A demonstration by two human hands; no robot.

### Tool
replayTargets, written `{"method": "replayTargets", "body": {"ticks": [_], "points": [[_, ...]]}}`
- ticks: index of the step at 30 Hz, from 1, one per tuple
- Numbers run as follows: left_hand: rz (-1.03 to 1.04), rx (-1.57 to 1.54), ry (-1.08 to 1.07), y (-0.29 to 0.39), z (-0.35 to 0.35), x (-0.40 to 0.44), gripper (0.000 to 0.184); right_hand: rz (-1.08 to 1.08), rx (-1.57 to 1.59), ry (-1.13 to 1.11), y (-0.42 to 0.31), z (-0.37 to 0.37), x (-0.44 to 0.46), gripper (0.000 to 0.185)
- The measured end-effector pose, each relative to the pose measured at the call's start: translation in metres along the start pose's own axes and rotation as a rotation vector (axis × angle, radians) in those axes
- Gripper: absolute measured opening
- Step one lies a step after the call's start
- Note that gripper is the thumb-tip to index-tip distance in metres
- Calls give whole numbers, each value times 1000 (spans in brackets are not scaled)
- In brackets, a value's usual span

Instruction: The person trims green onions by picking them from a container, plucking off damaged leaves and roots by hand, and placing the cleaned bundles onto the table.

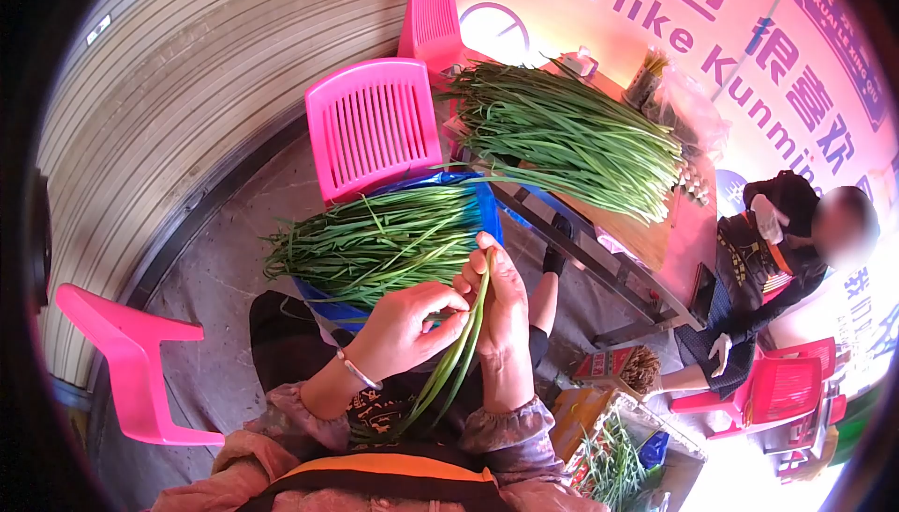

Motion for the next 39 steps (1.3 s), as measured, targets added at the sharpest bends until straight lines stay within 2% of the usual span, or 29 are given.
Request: {"method": "replayTargets", "body": {"ticks": [4, 7, 10, 11, 13, 17, 18, 21, 22, 25, 29, 35, 39], "points": [[9, 95, 16, -7, 2, -3, 9, -161, -268, 136, -12, -3, -2, 23], [-36, -14, 41, -11, 2, -6, 13, -221, -482, 195, -25, -1, -4, 24], [-178, -274, -8, -15, 6, -7, 20, -259, -534, 162, -32, 3, -4, 27], [-136, -257, 12, -17, 8, -7, 20, -275, -543, 144, -34, 3, -4, 28], [-52, -221, 51, -22, 9, -7, 22, -269, -571, 122, -37, 4, -4, 32], [-134, -81, 147, -14, 1, -5, 19, -287, -706, 161, -41, 13, -9, 41], [-121, -74, 177, -13, -1, -4, 19, -254, -740, 45, -42, 5, -7, 41], [-85, -77, 215, -14, -4, -3, 17, -224, -951, -153, -40, -1, -11, 37], [-91, -96, 208, -14, -4, -3, 17, -181, -921, -135, -36, 1, -12, 29], [-127, -186, 183, -23, -3, -3, 15, -91, -1084, -93, -39, 2, -12, 24], [-199, -328, 170, -30, -3, -6, 14, -107, -1118, -124, -43, 7, -13, 20], [-152, -230, 111, -15, -5, 2, 13, -183, -981, -146, -47, 9, -13, 21], [-222, -464, 119, -30, -4, -3, 11, -222, -1076, -173, -51, 17, -14, 20]]}}
Point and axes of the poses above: each hand's wrist, its own x-axis towards the middle knuckle, its own z-axis out of the palm, y = z × x, the point moved 3 cm from there along x, towards the middle knuckle, and after that the axes turned 13 degrees about -x, right-handed, at the moved point
